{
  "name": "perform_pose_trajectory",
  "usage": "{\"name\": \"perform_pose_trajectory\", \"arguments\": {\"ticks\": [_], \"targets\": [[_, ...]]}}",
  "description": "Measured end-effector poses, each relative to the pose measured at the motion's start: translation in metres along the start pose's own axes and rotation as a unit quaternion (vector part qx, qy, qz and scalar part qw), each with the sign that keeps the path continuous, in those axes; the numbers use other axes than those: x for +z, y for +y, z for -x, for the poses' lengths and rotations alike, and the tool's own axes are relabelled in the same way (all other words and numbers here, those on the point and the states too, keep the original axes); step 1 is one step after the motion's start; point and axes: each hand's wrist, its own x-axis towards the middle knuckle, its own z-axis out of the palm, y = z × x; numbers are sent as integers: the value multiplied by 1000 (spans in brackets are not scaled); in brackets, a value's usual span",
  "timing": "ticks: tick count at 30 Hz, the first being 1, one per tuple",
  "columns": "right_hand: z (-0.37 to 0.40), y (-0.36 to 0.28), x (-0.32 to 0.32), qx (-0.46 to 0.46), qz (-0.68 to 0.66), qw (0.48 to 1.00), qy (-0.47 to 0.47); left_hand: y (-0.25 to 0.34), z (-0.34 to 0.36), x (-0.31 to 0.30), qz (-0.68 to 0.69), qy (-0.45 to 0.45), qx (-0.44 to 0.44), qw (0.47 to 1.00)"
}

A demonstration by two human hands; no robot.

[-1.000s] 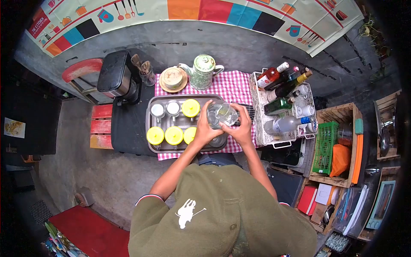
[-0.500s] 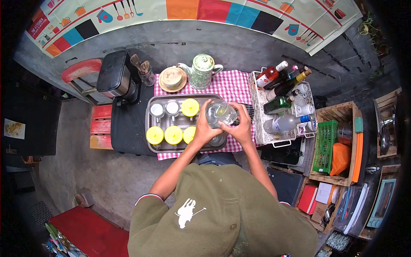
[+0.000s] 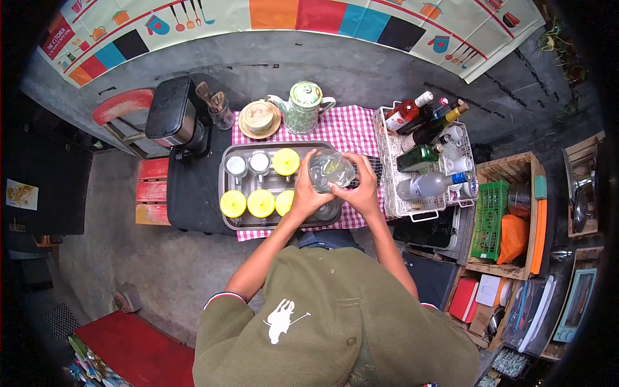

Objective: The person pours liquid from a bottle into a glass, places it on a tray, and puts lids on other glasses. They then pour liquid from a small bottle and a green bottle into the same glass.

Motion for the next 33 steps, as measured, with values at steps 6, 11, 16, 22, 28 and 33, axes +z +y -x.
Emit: {"name": "perform_pose_trajectory", "arguments": {"ticks": [6, 11, 16, 22, 28, 33], "targets": [[0, -3, -2, 17, 9, 1000, -7, 0, 0, 1, -4, -2, 0, 1000], [0, -3, -3, 16, 5, 1000, -10, -1, 0, 1, -2, -3, 0, 1000], [0, -1, -3, 8, 6, 1000, -15, 1, 0, 0, -7, -1, 6, 1000], [-2, -3, -4, 2, 13, 1000, -20, 4, 0, 0, 9, -4, -10, 1000], [-2, -7, -5, 12, 8, 1000, -26, 3, 2, 0, -8, 0, 1, 1000], [-1, -6, -4, 4, 18, 1000, -24, 3, 3, -1, -14, -2, 2, 1000]]}}
